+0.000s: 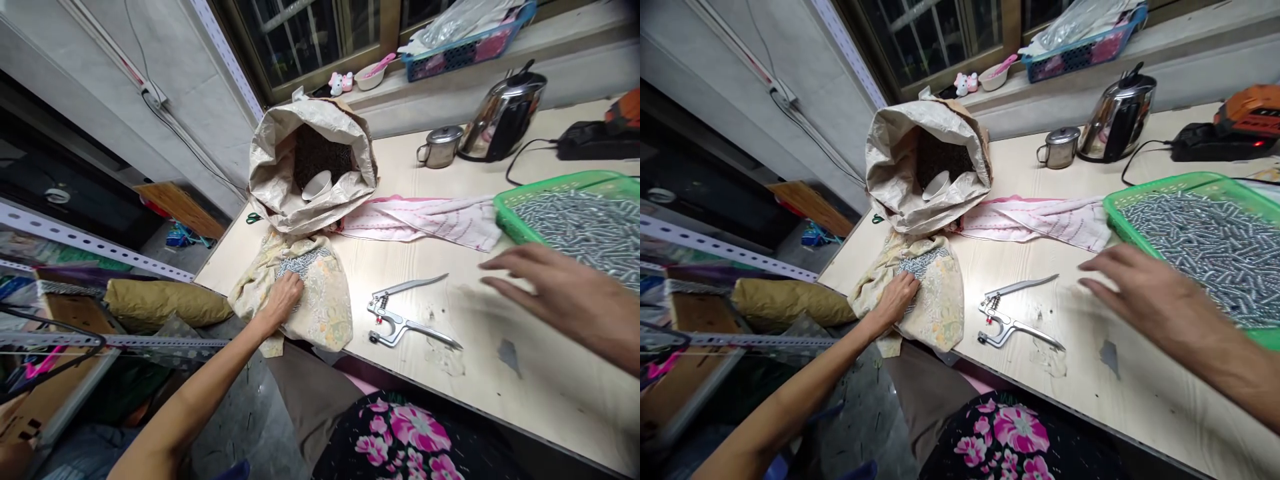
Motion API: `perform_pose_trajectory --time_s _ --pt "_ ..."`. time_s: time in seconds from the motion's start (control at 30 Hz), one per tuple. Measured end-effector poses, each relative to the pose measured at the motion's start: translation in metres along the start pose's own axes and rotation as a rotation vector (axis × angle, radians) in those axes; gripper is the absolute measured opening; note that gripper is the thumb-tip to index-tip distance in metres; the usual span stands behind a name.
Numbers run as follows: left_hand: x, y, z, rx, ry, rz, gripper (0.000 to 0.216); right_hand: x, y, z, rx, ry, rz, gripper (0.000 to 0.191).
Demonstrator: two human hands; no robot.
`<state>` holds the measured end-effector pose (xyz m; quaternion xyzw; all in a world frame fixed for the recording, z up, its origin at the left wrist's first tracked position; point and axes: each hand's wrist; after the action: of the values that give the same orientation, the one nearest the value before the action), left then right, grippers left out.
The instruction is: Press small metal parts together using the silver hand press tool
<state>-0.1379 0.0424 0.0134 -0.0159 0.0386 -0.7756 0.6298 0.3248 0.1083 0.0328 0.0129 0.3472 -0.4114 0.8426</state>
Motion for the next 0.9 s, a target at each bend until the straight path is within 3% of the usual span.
perform_pose_trajectory --time_s 0.1,0.27,0.47,0.57,0.63,0.7,0.8,0.9 --pt "-0.003 -0.003 0.001 0.108 0.054 0.105 0.018 -0.003 -0.045 -0.025 -0.121 -0.136 -0.003 0.037" --pt "-0.001 -0.003 0.005 0.465 0.158 0.411 0.016 -0.014 -0.098 -0.051 -0.423 -0.227 -0.035 0.032" --pt "-0.007 0.032 0.014 1.225 0.225 0.697 0.038 -0.068 -0.167 -0.128 -0.800 -0.190 -0.258 0.024" --pt "-0.007 0.047 0.023 1.404 0.242 0.784 0.048 -0.090 -0.176 -0.152 -0.792 -0.175 -0.299 0.024" --pt "-0.003 0.055 0.027 1.462 0.231 0.814 0.052 -0.088 -0.165 -0.145 -0.670 -0.168 -0.242 0.022" --pt "0.003 0.065 0.027 1.502 0.178 0.820 0.055 -0.072 -0.146 -0.124 -0.486 -0.222 -0.132 0.021" --pt "0.008 0.087 0.020 1.544 0.043 0.813 0.050 -0.028 -0.117 -0.084 -0.223 -0.366 0.009 0.021" --pt "0.007 0.112 0.008 1.542 -0.087 0.771 0.044 0.021 -0.102 -0.060 -0.051 -0.428 0.003 0.017"
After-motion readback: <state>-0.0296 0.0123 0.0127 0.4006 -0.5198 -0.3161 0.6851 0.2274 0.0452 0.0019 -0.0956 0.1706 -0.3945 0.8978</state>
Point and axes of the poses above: each hand's wrist, its own x-axis away from the middle knuckle, its own z-axis out of the back of the hand, y = z × x, and after that the axes turned 8 degrees about y, right-handed
